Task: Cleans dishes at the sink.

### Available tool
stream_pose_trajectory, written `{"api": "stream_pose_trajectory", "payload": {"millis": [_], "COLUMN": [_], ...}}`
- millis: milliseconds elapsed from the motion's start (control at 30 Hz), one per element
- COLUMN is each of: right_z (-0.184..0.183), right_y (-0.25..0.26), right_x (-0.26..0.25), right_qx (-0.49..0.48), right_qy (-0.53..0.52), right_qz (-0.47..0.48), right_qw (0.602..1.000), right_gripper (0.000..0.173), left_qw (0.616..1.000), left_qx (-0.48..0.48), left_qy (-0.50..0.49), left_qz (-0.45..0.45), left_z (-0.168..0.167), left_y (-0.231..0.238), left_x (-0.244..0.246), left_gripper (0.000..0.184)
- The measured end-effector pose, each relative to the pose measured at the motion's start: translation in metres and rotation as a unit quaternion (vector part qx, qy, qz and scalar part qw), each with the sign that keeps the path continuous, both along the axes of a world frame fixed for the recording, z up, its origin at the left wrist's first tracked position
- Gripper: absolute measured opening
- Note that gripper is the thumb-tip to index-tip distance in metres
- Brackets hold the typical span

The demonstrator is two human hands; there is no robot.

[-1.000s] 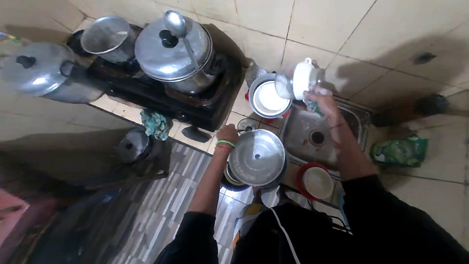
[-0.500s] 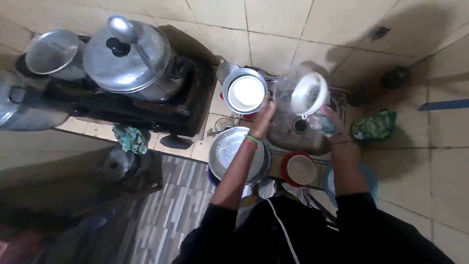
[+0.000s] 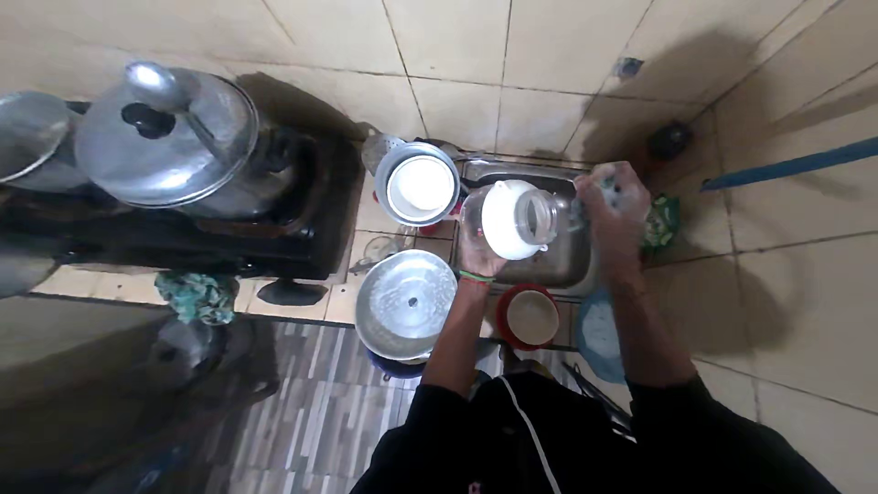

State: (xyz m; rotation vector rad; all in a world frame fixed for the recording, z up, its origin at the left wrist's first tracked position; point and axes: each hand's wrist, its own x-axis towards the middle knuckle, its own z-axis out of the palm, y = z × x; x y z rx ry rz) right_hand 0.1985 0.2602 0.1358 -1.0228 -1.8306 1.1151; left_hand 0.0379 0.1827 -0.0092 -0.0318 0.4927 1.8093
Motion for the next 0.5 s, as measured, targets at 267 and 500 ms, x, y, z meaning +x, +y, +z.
{"api": "stream_pose_trajectory", "payload": {"millis": [267, 500], "right_z": [-0.050, -0.034], "right_y": [-0.052, -0.045], "right_x": [-0.013, 0.016], "right_qx": [0.156, -0.238], "right_qy": [-0.065, -0.073], "right_qz": [0.058, 0.189], "right_qw": [0.984, 0.950], "right_gripper": [0.041, 0.031], "left_qw": [0.997, 0.996], "left_qx": [-0.062, -0.053], "left_qy": [-0.020, -0.025], "left_qz": [0.045, 0.069], "left_z": [0.017, 0.011], "left_y": [-0.004, -0.015], "left_x": [0.007, 0.016], "left_gripper": [0.066, 0.046]}}
